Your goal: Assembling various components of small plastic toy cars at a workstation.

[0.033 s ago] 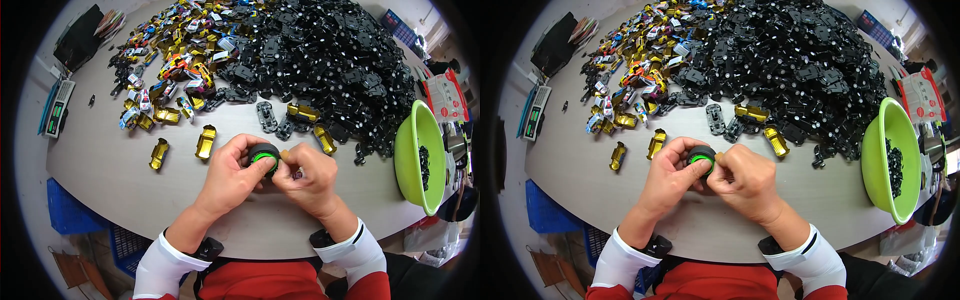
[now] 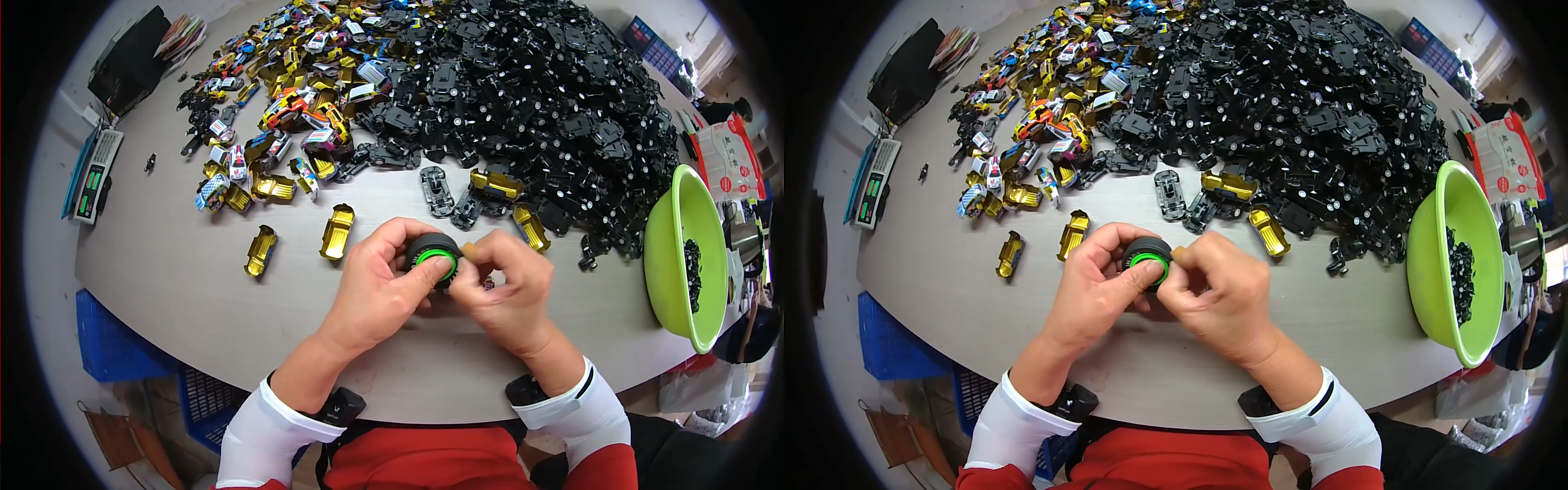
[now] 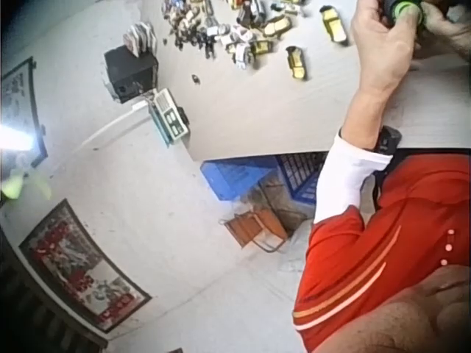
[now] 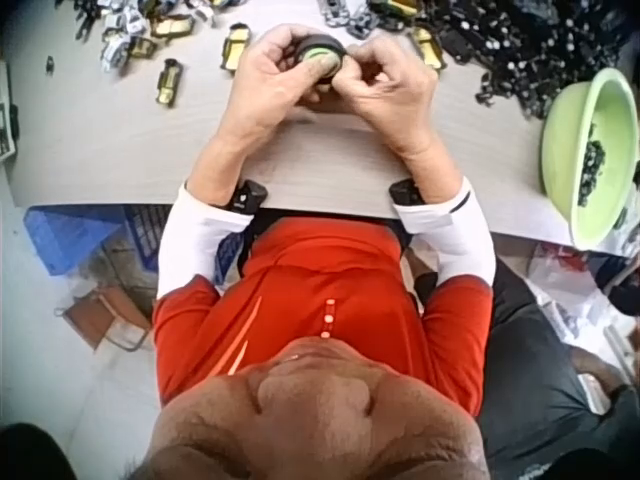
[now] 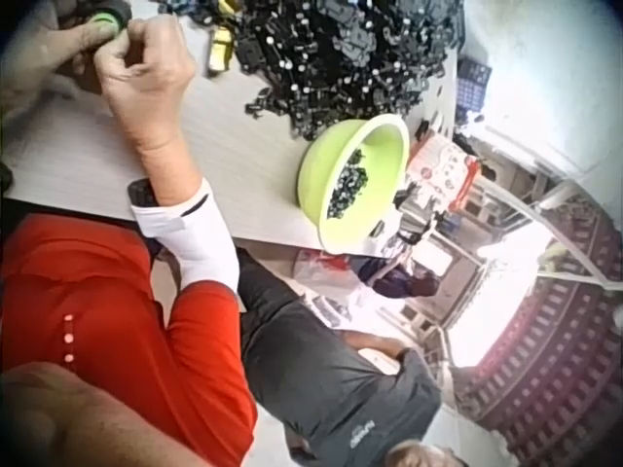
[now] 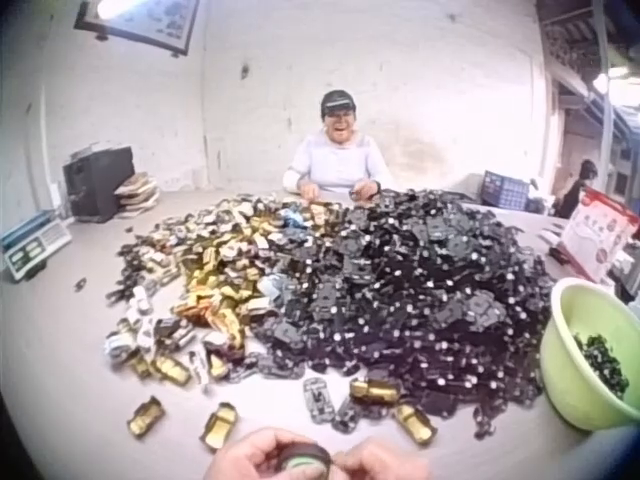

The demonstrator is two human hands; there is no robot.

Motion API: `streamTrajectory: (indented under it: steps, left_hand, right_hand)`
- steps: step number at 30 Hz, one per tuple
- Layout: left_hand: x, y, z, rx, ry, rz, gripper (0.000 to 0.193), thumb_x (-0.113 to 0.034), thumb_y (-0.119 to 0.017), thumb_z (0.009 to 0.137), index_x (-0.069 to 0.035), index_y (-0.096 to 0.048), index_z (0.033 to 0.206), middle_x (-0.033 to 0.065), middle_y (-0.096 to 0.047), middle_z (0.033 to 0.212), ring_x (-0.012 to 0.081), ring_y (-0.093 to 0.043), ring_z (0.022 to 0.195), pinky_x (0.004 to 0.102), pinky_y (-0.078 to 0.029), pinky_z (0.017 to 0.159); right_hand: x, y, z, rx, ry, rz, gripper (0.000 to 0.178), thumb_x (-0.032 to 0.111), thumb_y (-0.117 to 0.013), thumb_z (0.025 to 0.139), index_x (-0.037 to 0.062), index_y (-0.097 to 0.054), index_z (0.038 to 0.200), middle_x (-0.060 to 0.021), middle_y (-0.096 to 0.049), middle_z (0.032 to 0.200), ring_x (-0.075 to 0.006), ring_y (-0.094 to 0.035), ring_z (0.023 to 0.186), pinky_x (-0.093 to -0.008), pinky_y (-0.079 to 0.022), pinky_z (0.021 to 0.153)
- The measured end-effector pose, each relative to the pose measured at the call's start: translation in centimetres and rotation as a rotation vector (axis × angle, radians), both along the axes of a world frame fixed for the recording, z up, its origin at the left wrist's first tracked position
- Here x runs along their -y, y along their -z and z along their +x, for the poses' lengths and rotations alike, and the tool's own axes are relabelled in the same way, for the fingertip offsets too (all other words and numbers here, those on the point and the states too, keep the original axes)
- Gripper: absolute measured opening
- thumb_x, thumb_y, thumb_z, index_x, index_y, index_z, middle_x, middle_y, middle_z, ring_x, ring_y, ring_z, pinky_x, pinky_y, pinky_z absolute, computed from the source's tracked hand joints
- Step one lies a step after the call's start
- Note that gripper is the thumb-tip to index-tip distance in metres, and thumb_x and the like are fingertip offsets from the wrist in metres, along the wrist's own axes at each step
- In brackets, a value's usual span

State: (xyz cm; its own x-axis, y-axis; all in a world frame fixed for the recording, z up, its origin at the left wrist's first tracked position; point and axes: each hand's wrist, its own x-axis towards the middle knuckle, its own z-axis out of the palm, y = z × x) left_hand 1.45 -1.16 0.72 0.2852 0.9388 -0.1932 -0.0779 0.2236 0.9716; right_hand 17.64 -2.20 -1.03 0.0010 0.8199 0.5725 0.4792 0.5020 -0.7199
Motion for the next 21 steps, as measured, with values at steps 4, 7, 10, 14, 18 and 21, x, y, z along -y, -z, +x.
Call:
streamTrajectory:
  steps: [4,7,10,14,18,21]
  left_hand:
    - [0.0,0.5,-0.5,-0.095,0.018,0.272,0.023,-0.003,-0.066,0.087,0.000,-0.061,0.109,0.0029,-0.064,0.092,0.0056,-0.059,0.076,0.0201,-0.051,0.067]
    - [-0.3,0.6,-0.4,-0.148,0.008,0.165,0.024,-0.002,-0.067,0.087,0.000,-0.061,0.110,0.0023,-0.064,0.092,0.0062,-0.059,0.082,0.0211,-0.051,0.071]
    - [-0.2,0.4,-0.4,-0.073,0.010,0.184,0.026,-0.003,-0.067,0.086,0.001,-0.061,0.112,0.0032,-0.064,0.093,0.0074,-0.060,0.083,0.0226,-0.052,0.072]
    - [-0.2,1.1,-0.3,-0.117,0.044,0.277,0.028,-0.003,-0.066,0.087,0.001,-0.061,0.114,0.0068,-0.064,0.104,0.0086,-0.061,0.086,0.0235,-0.052,0.075]
    - [0.0,0.9,0.1,-0.107,0.040,0.263,0.027,-0.005,-0.066,0.089,0.001,-0.061,0.115,0.0063,-0.064,0.105,0.0081,-0.060,0.088,0.0231,-0.051,0.078]
    - [-0.1,1.2,-0.1,0.018,0.049,0.150,0.028,-0.008,-0.067,0.089,0.001,-0.061,0.115,0.0049,-0.064,0.103,0.0072,-0.060,0.087,0.0224,-0.051,0.078]
  right_hand:
    - [0.1,-0.2,0.1,0.154,-0.034,0.094,0.017,-0.007,-0.067,0.068,0.0033,-0.054,0.074,-0.0061,-0.054,0.064,-0.0172,-0.056,0.051,-0.0276,-0.045,0.047]
    - [-0.3,-0.5,0.2,0.129,-0.058,-0.008,0.015,-0.004,-0.068,0.072,0.0012,-0.057,0.079,-0.0076,-0.057,0.069,-0.0184,-0.061,0.058,-0.0286,-0.051,0.053]
    - [0.0,-1.0,0.1,-0.025,-0.061,-0.167,0.015,-0.002,-0.070,0.076,-0.0010,-0.062,0.089,-0.0101,-0.061,0.076,-0.0208,-0.065,0.066,-0.0294,-0.055,0.058]
    - [-0.3,-1.0,1.1,0.094,-0.141,-0.064,0.018,-0.002,-0.069,0.079,-0.0016,-0.064,0.096,-0.0129,-0.066,0.084,-0.0224,-0.066,0.067,-0.0305,-0.054,0.057]
    - [-0.3,-1.2,1.5,0.155,-0.140,-0.044,0.015,-0.003,-0.070,0.075,-0.0005,-0.063,0.088,-0.0112,-0.064,0.076,-0.0238,-0.063,0.062,-0.0319,-0.051,0.054]
    - [-0.2,-1.0,1.2,0.199,-0.073,0.008,0.015,-0.004,-0.070,0.070,0.0015,-0.059,0.080,-0.0091,-0.060,0.070,-0.0237,-0.060,0.057,-0.0320,-0.049,0.051]
